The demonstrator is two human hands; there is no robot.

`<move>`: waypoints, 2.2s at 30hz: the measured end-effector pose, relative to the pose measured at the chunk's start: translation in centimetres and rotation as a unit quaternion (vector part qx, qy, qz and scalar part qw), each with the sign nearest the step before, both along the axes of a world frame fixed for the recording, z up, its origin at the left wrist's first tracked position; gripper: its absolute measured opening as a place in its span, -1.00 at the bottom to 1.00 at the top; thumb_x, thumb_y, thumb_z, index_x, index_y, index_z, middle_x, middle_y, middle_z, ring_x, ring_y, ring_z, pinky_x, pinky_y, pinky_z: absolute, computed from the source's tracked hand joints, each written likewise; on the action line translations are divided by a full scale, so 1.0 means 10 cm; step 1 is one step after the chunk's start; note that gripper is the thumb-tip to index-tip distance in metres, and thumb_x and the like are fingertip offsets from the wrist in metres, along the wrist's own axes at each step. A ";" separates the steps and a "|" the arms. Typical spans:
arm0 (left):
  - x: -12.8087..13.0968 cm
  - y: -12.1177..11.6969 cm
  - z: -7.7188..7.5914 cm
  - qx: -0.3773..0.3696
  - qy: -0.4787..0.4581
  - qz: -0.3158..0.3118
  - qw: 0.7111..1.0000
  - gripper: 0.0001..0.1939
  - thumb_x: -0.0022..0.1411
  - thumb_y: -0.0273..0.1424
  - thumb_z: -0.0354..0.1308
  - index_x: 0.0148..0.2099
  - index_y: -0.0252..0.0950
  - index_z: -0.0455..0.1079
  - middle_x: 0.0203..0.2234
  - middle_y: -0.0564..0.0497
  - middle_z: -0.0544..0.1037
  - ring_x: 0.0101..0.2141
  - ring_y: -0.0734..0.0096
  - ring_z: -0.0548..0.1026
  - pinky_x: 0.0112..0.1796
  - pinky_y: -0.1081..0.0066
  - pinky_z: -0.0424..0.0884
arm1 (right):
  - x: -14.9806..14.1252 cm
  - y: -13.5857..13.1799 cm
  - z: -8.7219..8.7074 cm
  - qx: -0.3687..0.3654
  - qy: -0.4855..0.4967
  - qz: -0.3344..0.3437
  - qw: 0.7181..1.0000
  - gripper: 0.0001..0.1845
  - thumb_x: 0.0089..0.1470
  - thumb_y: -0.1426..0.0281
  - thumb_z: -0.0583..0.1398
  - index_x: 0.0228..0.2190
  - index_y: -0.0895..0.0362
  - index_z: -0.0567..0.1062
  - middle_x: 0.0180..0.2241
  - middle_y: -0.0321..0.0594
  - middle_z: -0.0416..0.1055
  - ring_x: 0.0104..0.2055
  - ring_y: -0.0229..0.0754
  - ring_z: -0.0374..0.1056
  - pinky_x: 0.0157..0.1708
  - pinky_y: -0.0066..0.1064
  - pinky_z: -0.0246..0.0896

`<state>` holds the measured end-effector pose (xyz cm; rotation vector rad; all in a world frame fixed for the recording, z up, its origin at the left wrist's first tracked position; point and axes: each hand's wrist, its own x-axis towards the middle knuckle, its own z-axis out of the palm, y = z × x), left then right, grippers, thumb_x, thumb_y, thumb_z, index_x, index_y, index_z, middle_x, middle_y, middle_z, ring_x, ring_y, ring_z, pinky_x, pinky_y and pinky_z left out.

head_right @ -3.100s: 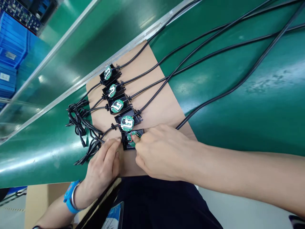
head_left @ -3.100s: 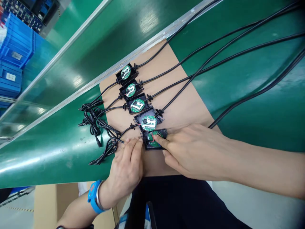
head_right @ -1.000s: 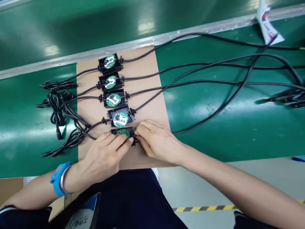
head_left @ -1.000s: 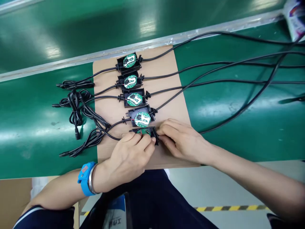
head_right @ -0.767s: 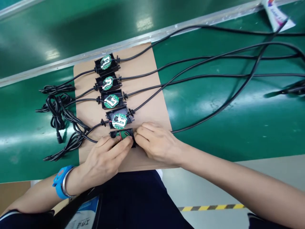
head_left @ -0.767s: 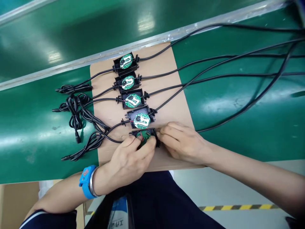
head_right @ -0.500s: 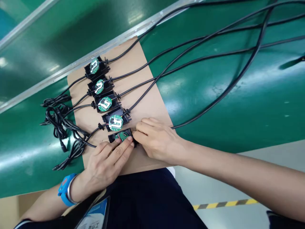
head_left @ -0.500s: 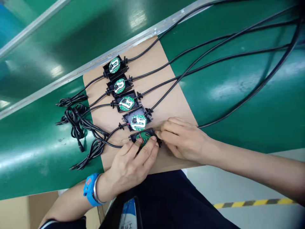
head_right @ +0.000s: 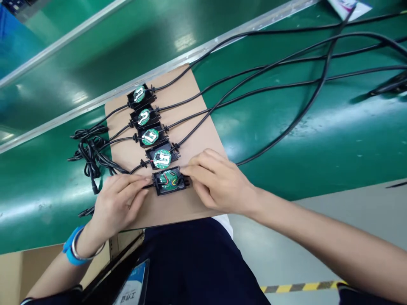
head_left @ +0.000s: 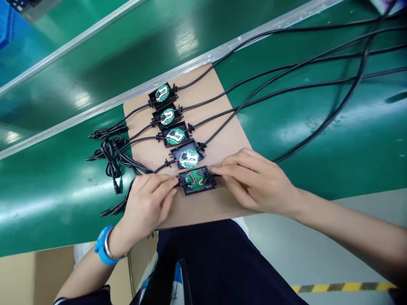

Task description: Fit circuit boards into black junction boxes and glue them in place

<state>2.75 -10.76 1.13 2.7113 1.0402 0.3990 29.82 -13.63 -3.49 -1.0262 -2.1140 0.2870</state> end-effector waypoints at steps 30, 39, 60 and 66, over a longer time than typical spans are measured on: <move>0.10 0.49 -0.04 -0.042 0.144 0.043 0.988 -0.88 0.24 -0.47 0.22 -0.16 -0.34 0.38 -0.30 -0.07 0.55 -0.24 0.20 0.52 -0.22 0.24 0.38 | 0.22 0.74 -0.06 -0.049 -0.153 0.031 0.986 -0.76 0.21 0.51 0.12 -0.09 0.14 0.46 -0.18 -0.14 0.51 -0.11 -0.04 0.32 -0.12 -0.17 0.14; 0.02 0.33 0.00 -0.086 0.013 0.041 0.995 -0.78 0.36 -0.53 0.01 0.01 -0.35 0.39 -0.21 -0.05 0.58 -0.28 0.30 0.54 -0.25 0.28 0.48 | 0.37 0.63 0.09 -0.044 -0.053 0.139 0.988 -0.59 0.16 0.68 0.03 -0.05 0.05 0.36 -0.32 -0.23 0.48 -0.29 -0.21 0.40 -0.34 -0.38 0.34; 0.20 0.29 -0.06 -0.032 0.109 0.025 0.993 -0.73 0.41 -0.52 -0.09 -0.06 -0.42 0.44 -0.28 -0.11 0.56 -0.33 0.23 0.51 -0.27 0.20 0.45 | -0.09 0.84 0.43 -0.133 -0.331 0.172 0.918 -0.63 0.12 0.38 0.12 -0.08 0.21 0.56 -0.46 -0.14 0.48 -0.50 -0.18 0.34 -0.53 -0.35 -0.12; 0.14 0.33 0.02 -0.108 0.062 0.055 0.991 -0.83 0.35 -0.45 0.12 -0.05 -0.38 0.45 -0.23 -0.06 0.61 -0.26 0.22 0.55 -0.14 0.16 0.45 | -0.22 0.72 0.39 -0.096 -0.395 0.145 0.902 -0.54 0.16 0.44 0.09 0.06 0.29 0.51 -0.55 -0.18 0.46 -0.61 -0.21 0.29 -0.59 -0.29 -0.38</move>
